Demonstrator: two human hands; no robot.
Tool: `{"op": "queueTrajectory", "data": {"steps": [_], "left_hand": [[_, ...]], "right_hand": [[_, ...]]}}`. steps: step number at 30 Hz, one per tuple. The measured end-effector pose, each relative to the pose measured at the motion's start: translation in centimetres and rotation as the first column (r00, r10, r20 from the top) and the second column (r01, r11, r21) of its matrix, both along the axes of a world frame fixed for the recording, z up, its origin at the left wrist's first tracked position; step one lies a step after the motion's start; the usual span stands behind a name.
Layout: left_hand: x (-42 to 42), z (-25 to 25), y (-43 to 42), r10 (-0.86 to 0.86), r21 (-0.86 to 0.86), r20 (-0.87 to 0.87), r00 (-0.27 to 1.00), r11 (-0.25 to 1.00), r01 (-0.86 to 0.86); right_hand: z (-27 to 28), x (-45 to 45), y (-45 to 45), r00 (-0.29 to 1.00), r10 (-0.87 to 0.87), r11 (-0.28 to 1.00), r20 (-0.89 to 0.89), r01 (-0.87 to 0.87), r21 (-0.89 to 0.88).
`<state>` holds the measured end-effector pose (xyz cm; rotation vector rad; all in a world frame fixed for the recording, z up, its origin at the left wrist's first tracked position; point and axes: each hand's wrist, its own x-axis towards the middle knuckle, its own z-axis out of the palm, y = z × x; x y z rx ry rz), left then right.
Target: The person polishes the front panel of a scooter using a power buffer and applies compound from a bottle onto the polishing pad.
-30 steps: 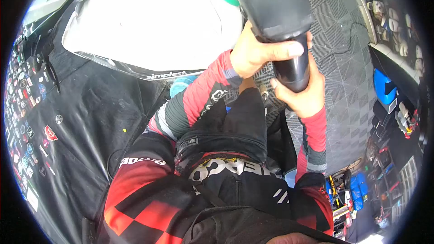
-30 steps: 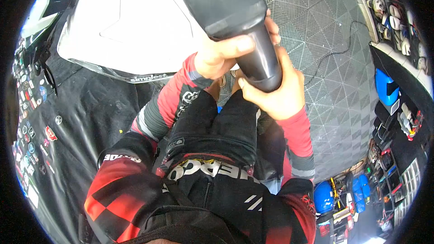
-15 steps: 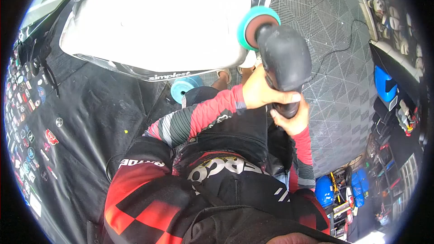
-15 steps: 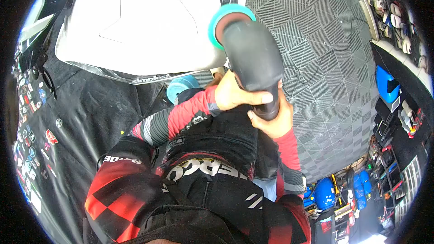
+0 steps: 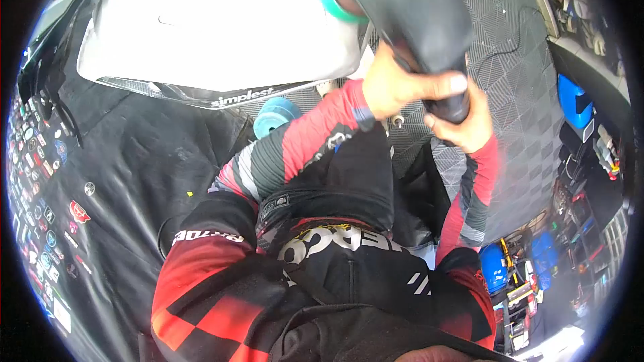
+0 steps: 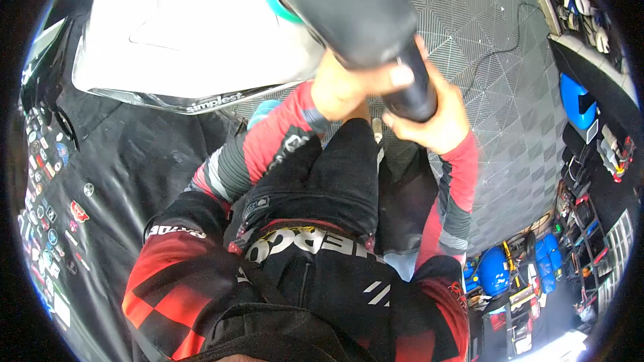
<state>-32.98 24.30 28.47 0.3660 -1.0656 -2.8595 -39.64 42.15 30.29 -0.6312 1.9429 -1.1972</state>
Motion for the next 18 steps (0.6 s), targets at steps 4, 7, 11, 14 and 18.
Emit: {"op": "queueTrajectory", "data": {"steps": [4,7,11,14,18], "left_hand": [[4.9,-4.2,3.4,-0.123,-0.171,0.192,0.974,0.973,0.156],[8.2,-5.4,4.7,-0.244,-0.106,0.338,0.909,0.950,0.294],[12.7,-5.5,4.8,-0.352,-0.096,0.485,0.801,0.889,0.449],[14.4,-4.1,3.0,-0.396,-0.173,0.453,0.799,0.840,0.514],[16.4,-3.3,-0.5,-0.557,-0.100,0.308,0.771,0.787,0.609]], "right_hand": [[-9.0,7.3,6.9,0.886,-0.010,0.996,0.465,0.049,-0.072],[-9.6,13.9,5.7,0.640,-0.115,0.910,0.760,0.374,-0.177],[-9.7,22.1,4.7,0.489,-0.193,0.824,0.851,0.551,-0.130],[-9.1,25.3,3.7,0.470,-0.217,0.831,0.856,0.549,-0.091],[-8.6,24.7,2.7,0.767,-0.179,0.931,0.616,0.334,-0.144]]}}
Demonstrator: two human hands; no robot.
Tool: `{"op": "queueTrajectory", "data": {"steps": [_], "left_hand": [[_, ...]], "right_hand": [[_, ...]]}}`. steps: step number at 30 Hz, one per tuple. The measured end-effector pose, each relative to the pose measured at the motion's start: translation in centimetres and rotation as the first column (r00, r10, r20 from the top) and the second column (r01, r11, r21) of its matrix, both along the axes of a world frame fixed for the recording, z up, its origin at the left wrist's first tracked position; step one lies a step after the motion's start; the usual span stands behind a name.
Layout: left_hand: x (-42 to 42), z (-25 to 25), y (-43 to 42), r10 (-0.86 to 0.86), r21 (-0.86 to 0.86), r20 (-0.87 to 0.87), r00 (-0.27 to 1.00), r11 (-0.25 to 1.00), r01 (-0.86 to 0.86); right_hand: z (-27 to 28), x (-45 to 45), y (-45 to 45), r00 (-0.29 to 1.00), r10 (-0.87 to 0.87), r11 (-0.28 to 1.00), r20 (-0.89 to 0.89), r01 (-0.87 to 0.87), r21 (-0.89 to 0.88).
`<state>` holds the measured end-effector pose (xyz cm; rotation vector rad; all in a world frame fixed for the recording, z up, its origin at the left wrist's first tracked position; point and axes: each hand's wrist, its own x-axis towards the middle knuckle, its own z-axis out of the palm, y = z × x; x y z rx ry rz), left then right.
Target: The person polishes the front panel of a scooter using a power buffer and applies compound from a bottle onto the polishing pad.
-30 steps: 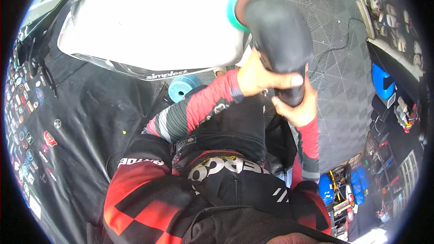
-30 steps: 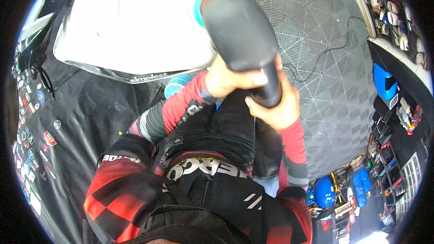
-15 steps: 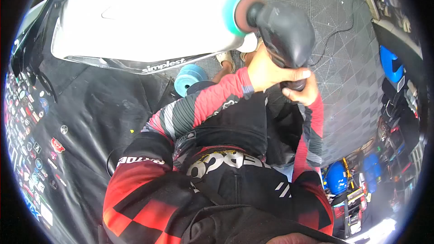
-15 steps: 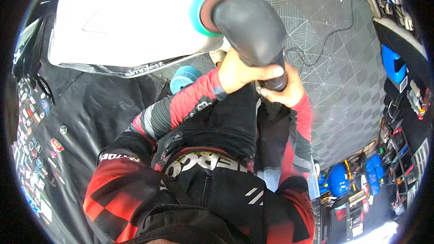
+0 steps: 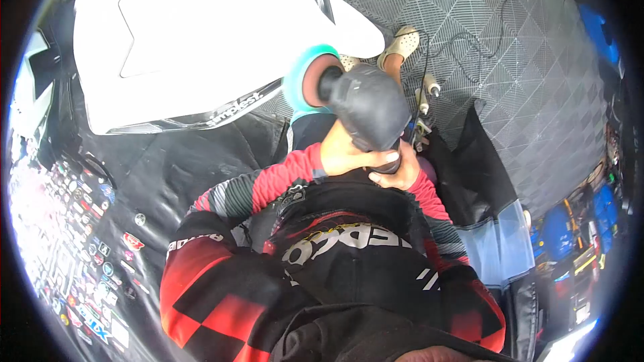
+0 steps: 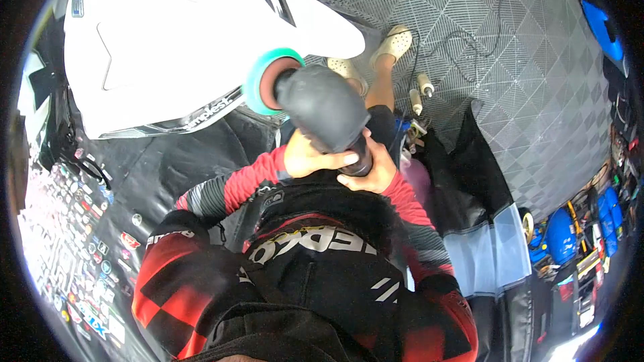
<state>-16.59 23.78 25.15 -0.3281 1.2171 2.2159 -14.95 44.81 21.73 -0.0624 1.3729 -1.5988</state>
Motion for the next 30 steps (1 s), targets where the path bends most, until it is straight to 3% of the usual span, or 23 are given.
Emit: {"op": "queueTrajectory", "data": {"steps": [1,2,3,4,7,9,10,12,13,14,17,20,23,25,26,29,30], "left_hand": [[-0.4,1.1,-1.1,-0.016,-0.068,-0.087,0.996,0.998,0.010],[-0.7,1.9,-2.0,-0.034,-0.136,-0.174,0.984,0.991,0.010],[-0.6,0.6,-2.7,0.001,-0.029,-0.166,0.986,1.000,-0.006],[-0.7,0.4,-3.1,0.002,-0.030,-0.170,0.986,1.000,-0.007],[-2.7,2.1,-2.9,0.028,-0.001,-0.193,0.981,1.000,-0.028],[-3.4,3.3,-1.5,0.171,0.127,-0.100,0.980,0.979,-0.158],[-3.1,3.2,-0.7,0.183,0.109,-0.046,0.982,0.978,-0.177],[-3.8,3.5,0.4,0.133,0.085,0.006,0.991,0.987,-0.133],[-4.2,3.2,1.3,0.211,0.073,-0.054,0.976,0.976,-0.207],[-4.1,3.4,1.4,0.170,0.069,0.043,0.984,0.983,-0.173],[-4.8,4.1,1.9,0.257,-0.012,0.015,0.966,0.966,-0.257],[-5.9,5.3,0.1,0.291,-0.020,-0.154,0.944,0.955,-0.297],[-6.8,7.4,-2.8,0.351,-0.010,-0.063,0.934,0.936,-0.352],[-7.4,7.5,-5.1,0.352,-0.078,-0.134,0.926,0.928,-0.364],[-7.9,8.0,-6.0,0.360,-0.118,-0.194,0.912,0.915,-0.386],[-8.5,9.9,-6.9,0.447,-0.084,-0.093,0.890,0.887,-0.454],[-8.5,9.6,-6.7,0.445,-0.085,-0.089,0.891,0.888,-0.452]], "right_hand": [[1.0,-1.1,-1.0,0.978,-0.037,0.999,-0.204,0.038,-0.002],[2.2,-2.4,-1.9,0.978,-0.051,0.999,-0.203,0.050,-0.009],[3.5,-3.8,-2.7,0.971,0.016,0.999,-0.237,-0.003,0.053],[4.6,-5.0,-3.2,0.960,0.088,0.991,-0.267,-0.057,0.118],[6.3,-7.2,-3.1,0.979,0.154,0.981,-0.135,-0.134,0.141],[5.8,-7.2,-1.9,0.981,0.136,0.989,-0.137,-0.127,0.071],[5.5,-7.3,-1.2,0.982,0.127,0.992,-0.137,-0.123,0.036],[5.2,-6.0,-0.1,0.993,0.033,0.999,0.113,-0.035,0.015],[5.3,-5.6,0.3,0.970,-0.010,1.000,0.244,0.012,-0.007],[5.4,-5.2,0.5,0.928,-0.054,0.998,0.368,0.065,-0.016],[5.8,-5.9,0.1,0.924,-0.067,0.994,0.376,0.095,-0.054],[5.3,-8.6,-0.9,0.950,0.128,0.988,0.284,-0.098,-0.119],[7.1,-12.9,-4.3,0.963,0.271,0.959,0.015,-0.268,-0.088],[8.4,-14.9,-7.2,0.944,0.267,0.952,-0.195,-0.290,-0.097],[8.3,-14.9,-8.5,0.938,0.164,0.966,-0.304,-0.216,-0.142],[10.1,-16.2,-10.1,0.937,0.155,0.966,-0.315,-0.210,-0.151],[10.6,-16.4,-9.9,0.956,0.209,0.965,-0.205,-0.236,-0.118]]}}
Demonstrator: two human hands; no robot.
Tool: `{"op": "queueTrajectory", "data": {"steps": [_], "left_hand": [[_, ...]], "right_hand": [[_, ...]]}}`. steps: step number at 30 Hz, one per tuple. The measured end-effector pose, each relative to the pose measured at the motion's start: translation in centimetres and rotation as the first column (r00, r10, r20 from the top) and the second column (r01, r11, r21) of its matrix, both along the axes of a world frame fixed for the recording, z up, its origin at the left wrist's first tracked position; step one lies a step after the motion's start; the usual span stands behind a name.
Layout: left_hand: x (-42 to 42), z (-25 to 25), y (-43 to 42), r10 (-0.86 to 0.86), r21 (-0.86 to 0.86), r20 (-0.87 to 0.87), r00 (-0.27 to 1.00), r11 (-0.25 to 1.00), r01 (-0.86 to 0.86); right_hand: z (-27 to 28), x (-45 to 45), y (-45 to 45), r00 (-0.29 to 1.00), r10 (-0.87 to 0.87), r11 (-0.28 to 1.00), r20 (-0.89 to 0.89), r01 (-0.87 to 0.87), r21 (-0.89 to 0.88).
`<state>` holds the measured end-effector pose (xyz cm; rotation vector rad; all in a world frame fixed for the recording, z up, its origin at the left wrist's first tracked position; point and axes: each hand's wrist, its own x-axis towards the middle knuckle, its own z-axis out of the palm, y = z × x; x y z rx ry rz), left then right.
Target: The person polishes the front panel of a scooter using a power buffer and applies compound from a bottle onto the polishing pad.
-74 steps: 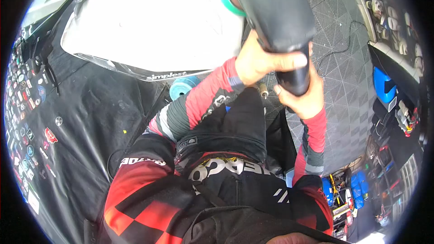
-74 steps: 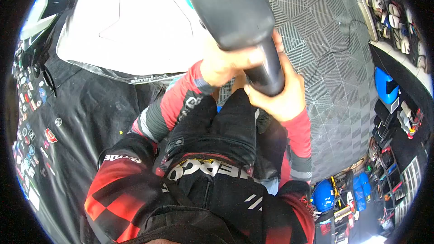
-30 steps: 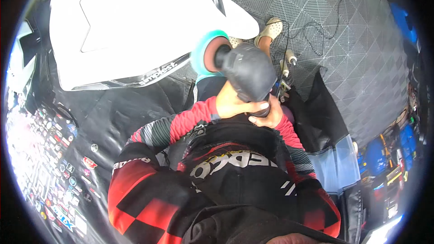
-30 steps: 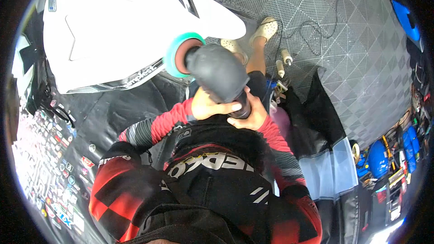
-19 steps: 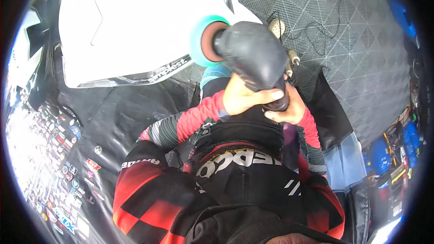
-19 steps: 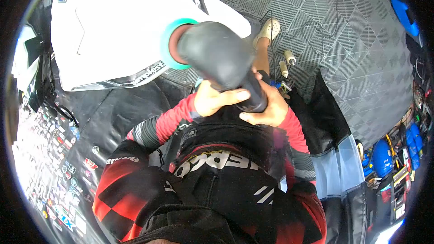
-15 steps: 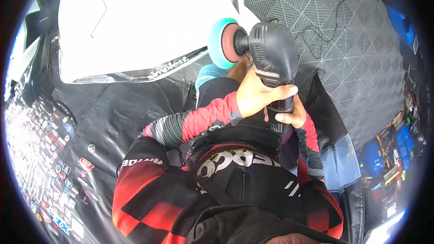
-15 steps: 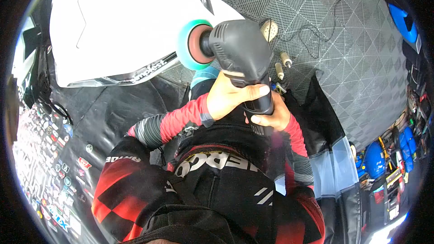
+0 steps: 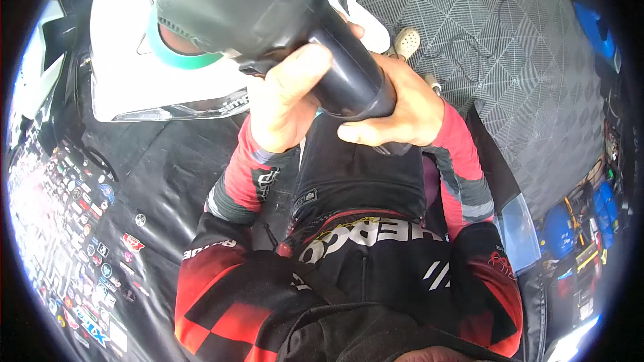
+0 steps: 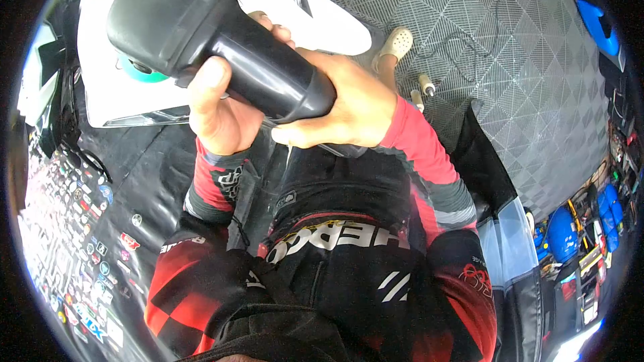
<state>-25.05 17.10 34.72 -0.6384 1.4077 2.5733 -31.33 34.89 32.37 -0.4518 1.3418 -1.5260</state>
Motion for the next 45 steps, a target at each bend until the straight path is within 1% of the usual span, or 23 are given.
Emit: {"op": "queueTrajectory", "data": {"steps": [2,4,6,8,9,12,14,16,18,19,21,24,26,28,30,32,36,38,40,42,43,44,45], "left_hand": [[0.4,-1.2,0.8,-0.037,0.019,-0.063,0.997,0.999,0.038],[1.3,-2.4,2.7,-0.091,0.052,-0.023,0.996,0.994,0.092],[1.7,-3.4,5.5,-0.060,0.134,-0.105,0.993,0.988,0.074],[2.5,-4.5,8.4,-0.016,0.100,-0.056,0.998,0.995,0.021],[2.5,-4.0,8.6,-0.122,0.230,0.046,0.991,0.967,0.108],[2.3,-4.9,10.0,0.010,0.079,-0.011,1.000,0.997,-0.009],[1.3,-3.7,8.7,-0.025,0.119,0.024,0.999,0.993,0.022],[0.4,-2.6,7.1,0.010,0.001,-0.049,0.999,1.000,-0.010],[-0.7,-0.6,4.7,0.006,-0.028,0.001,1.000,1.000,-0.006],[-1.0,0.0,3.4,0.000,-0.043,0.025,1.000,0.999,0.001],[-1.4,1.3,1.5,0.000,-0.057,0.046,0.999,0.998,0.003],[-1.6,2.1,0.8,0.026,0.161,0.154,0.988,0.986,-0.051],[-1.3,0.5,2.2,0.061,-0.032,0.005,0.998,0.998,-0.061],[-0.8,-1.0,3.6,0.078,-0.123,-0.081,0.994,0.989,-0.087],[0.4,-2.3,5.5,0.010,0.151,-0.087,0.996,0.989,0.003],[2.0,-4.4,7.8,0.003,0.140,-0.072,0.997,0.990,0.007],[2.4,-4.3,7.9,-0.098,0.166,0.053,0.994,0.982,0.088],[1.8,-3.9,6.8,-0.051,0.108,0.025,0.998,0.993,0.048],[0.6,-2.7,4.6,-0.044,0.183,0.033,0.998,0.982,0.037],[-0.3,-0.6,2.4,0.072,0.140,0.045,0.996,0.987,-0.077],[-0.3,-0.3,1.5,0.104,0.187,0.082,0.991,0.975,-0.118],[-0.5,-0.1,1.1,0.157,0.169,0.093,0.983,0.971,-0.171],[-0.8,-1.5,0.4,0.190,0.045,-0.014,0.982,0.981,-0.189]], "right_hand": [[0.4,0.3,0.6,0.993,0.048,0.997,0.105,-0.054,0.055],[-0.4,1.4,3.4,0.994,0.010,0.994,0.109,-0.021,0.105],[-1.8,3.0,6.8,0.974,-0.011,0.988,0.226,-0.024,0.154],[-2.8,4.7,9.6,0.910,-0.077,0.979,0.407,-0.009,0.204],[-2.9,5.5,10.5,0.860,-0.135,0.972,0.493,0.018,0.234],[-2.9,6.0,11.0,0.820,-0.166,0.978,0.547,0.067,0.196],[-2.8,5.1,9.9,0.832,-0.135,0.985,0.539,0.054,0.163],[-3.0,3.7,8.1,0.854,-0.075,0.995,0.514,0.028,0.099],[-2.9,2.0,5.6,0.885,-0.001,0.999,0.466,-0.018,0.038],[-2.6,1.5,4.1,0.909,-0.026,1.000,0.417,0.029,-0.001],[-2.2,0.2,1.9,0.953,0.012,1.000,0.304,-0.012,-0.002],[-1.3,-1.1,1.0,0.957,0.099,0.993,0.272,-0.115,0.042],[-1.3,-0.8,1.7,0.968,0.076,0.993,0.239,-0.096,0.073],[-1.6,0.9,4.1,0.958,0.007,0.992,0.287,-0.044,0.121],[-1.4,2.9,6.6,0.909,-0.085,0.980,0.408,0.002,0.200],[-1.9,4.8,8.9,0.885,-0.102,0.969,0.455,-0.014,0.245],[-1.0,6.8,8.2,0.831,-0.259,0.956,0.492,0.147,0.254],[-1.4,5.9,7.0,0.883,-0.166,0.974,0.438,0.078,0.212],[-0.6,4.0,4.9,0.904,-0.125,0.973,0.408,0.033,0.226],[0.6,2.7,2.0,0.931,-0.125,0.977,0.344,0.056,0.204],[0.9,2.4,0.9,0.948,-0.085,0.989,0.306,0.044,0.139],[2.0,2.1,-0.2,0.951,-0.111,0.989,0.288,0.079,0.123],[2.2,2.0,-0.8,0.958,-0.087,0.992,0.275,0.059,0.109]]}}
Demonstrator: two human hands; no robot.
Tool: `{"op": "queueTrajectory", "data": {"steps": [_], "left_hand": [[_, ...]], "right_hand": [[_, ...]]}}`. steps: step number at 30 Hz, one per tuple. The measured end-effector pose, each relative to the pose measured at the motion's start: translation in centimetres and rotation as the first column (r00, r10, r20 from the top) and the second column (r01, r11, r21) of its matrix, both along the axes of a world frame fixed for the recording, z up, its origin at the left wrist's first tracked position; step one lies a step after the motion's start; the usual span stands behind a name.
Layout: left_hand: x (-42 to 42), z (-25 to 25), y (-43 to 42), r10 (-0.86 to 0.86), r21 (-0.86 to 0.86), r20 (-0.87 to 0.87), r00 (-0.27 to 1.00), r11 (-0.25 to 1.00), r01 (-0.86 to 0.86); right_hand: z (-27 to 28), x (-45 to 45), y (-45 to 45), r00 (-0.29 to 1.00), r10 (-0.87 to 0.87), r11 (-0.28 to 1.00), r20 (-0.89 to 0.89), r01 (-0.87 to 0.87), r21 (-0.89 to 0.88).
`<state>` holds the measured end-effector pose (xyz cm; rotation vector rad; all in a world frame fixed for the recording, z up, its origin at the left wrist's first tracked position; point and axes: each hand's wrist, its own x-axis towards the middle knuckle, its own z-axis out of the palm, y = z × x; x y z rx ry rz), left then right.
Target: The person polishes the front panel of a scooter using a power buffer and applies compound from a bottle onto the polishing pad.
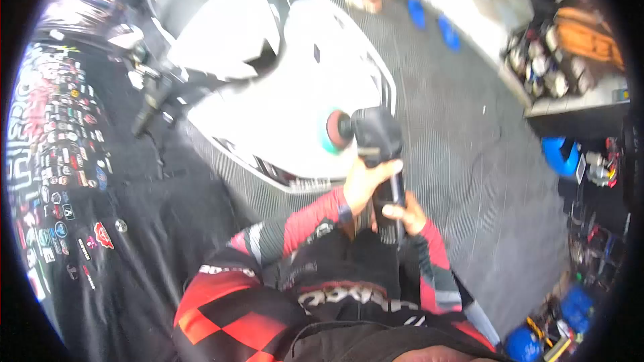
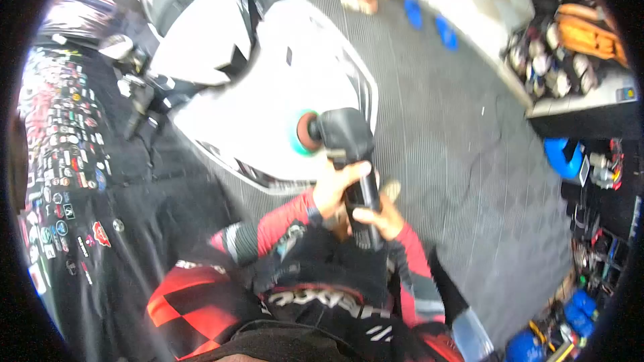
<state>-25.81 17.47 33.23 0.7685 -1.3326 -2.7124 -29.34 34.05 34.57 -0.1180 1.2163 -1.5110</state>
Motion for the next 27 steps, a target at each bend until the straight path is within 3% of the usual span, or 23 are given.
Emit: {"op": "queueTrajectory", "data": {"steps": [1,3,5,7,8,11,12,15,21,22,27], "left_hand": [[-0.2,0.8,-0.5,-0.013,-0.046,-0.001,1.000,0.999,0.013],[0.1,2.4,-0.4,-0.036,0.091,-0.003,0.999,0.995,0.036],[0.9,-0.2,0.3,-0.172,0.134,-0.019,0.985,0.976,0.173],[1.7,-0.6,2.0,-0.211,0.160,-0.007,0.977,0.965,0.210],[2.3,1.3,2.9,-0.239,0.275,0.058,0.969,0.937,0.215],[2.7,-1.2,4.7,-0.370,0.372,0.145,0.917,0.880,0.296],[2.7,-1.7,5.0,-0.382,0.377,0.146,0.913,0.874,0.305],[2.3,-1.0,4.8,-0.304,0.264,0.178,0.936,0.931,0.252],[0.1,2.1,0.9,-0.087,0.037,0.132,0.987,0.996,0.083],[-0.2,2.8,0.2,-0.077,0.026,0.134,0.988,0.997,0.074],[-0.9,2.3,0.5,-0.061,0.025,0.130,0.990,0.998,0.058]], "right_hand": [[0.1,0.3,-0.6,0.999,-0.017,0.999,-0.039,0.018,0.027],[0.2,0.6,0.2,1.000,0.025,0.999,-0.019,-0.024,0.049],[1.1,1.8,1.5,0.996,-0.011,0.995,-0.091,0.020,0.094],[1.0,2.6,3.6,0.999,0.026,0.994,-0.044,-0.021,0.109],[1.7,3.5,4.6,1.000,-0.004,0.981,-0.027,0.010,0.193],[-0.2,5.0,7.3,0.982,-0.092,0.958,0.164,0.043,0.285],[-0.8,5.2,7.8,0.984,-0.089,0.958,0.156,0.042,0.282],[-0.6,4.3,7.1,0.968,-0.122,0.967,0.219,0.066,0.246],[-0.1,-0.1,1.9,0.997,0.077,0.997,-0.005,-0.077,0.032],[0.3,-0.4,1.1,0.994,0.065,0.996,-0.087,-0.060,0.061],[0.0,-1.9,1.3,0.986,0.090,0.996,-0.138,-0.086,0.035]]}}
